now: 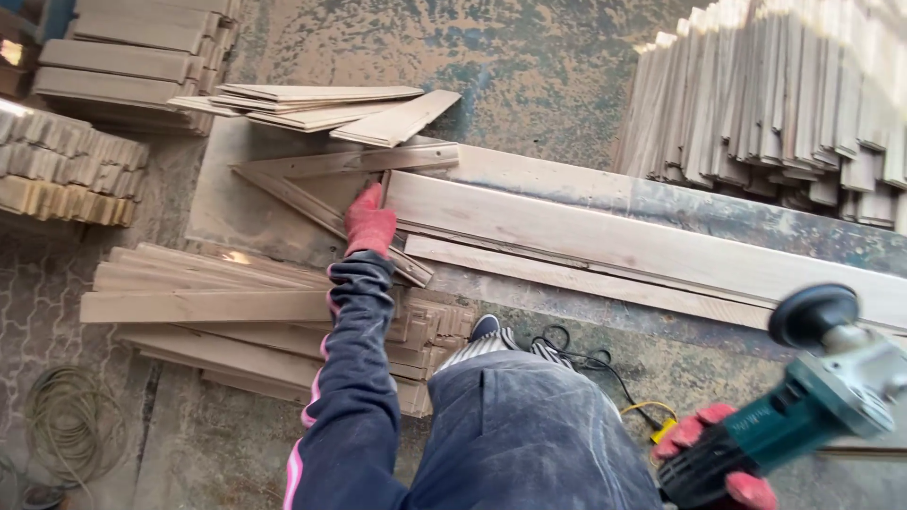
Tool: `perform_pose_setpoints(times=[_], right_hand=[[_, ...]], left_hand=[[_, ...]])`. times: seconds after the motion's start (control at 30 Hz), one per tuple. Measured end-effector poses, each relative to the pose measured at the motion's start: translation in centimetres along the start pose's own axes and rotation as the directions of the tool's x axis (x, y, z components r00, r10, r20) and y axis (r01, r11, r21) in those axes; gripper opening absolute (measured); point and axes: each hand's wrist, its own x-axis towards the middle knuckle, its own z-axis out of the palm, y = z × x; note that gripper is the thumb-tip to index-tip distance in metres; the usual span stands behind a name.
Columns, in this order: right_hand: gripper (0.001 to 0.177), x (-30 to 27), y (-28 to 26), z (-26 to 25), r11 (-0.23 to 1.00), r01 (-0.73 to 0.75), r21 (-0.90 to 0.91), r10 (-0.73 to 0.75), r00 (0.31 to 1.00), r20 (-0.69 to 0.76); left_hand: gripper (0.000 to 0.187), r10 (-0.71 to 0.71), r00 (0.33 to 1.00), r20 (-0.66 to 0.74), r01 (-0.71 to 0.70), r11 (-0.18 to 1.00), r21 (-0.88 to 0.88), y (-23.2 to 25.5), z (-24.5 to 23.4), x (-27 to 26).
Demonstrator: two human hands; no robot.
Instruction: Sand the surface of wooden planks using an angle grinder with a sanding disc.
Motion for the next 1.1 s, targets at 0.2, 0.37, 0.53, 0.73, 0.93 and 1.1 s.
perform_pose_setpoints(times=[0.2,0.37,0.53,0.73,0.93,1.1], right_hand=[[0.073,7.4,-0.9,-1.0,0.986,-0.166,-0.014,0.166,0.979,0.115],[0.075,9.1,-1.2,-1.2,0.975,-0.203,-0.091,0.220,0.940,0.262],[0.074,6.9,-2.3,-4.5,0.903,-0.427,-0.049,0.423,0.863,0.277],[0.079,4.6,-4.6,-5.7,0.913,-0.394,-0.103,0.408,0.887,0.215],[0.077,3.5,-6.4,-4.4,0.833,-0.372,-0.409,0.419,0.908,0.027],[0.078,3.1,-6.1,-3.5,0.801,-0.399,-0.446,0.415,0.907,-0.068]], left_hand=[[0.078,0.420,0.892,-0.166,-0.449,0.861,-0.238,6.9,2.7,-11.7],[0.086,0.490,0.419,0.764,0.475,0.599,-0.645,19.8,2.8,-31.9],[0.033,0.670,0.053,0.741,0.440,0.650,-0.619,21.0,11.1,-40.7],[0.044,0.642,0.160,0.750,0.446,0.630,-0.635,22.1,10.2,-45.1],[0.066,0.541,0.150,0.828,0.567,0.639,-0.520,21.4,10.0,-48.0],[0.062,0.499,0.263,0.825,0.577,0.604,-0.550,21.5,9.7,-49.2]])
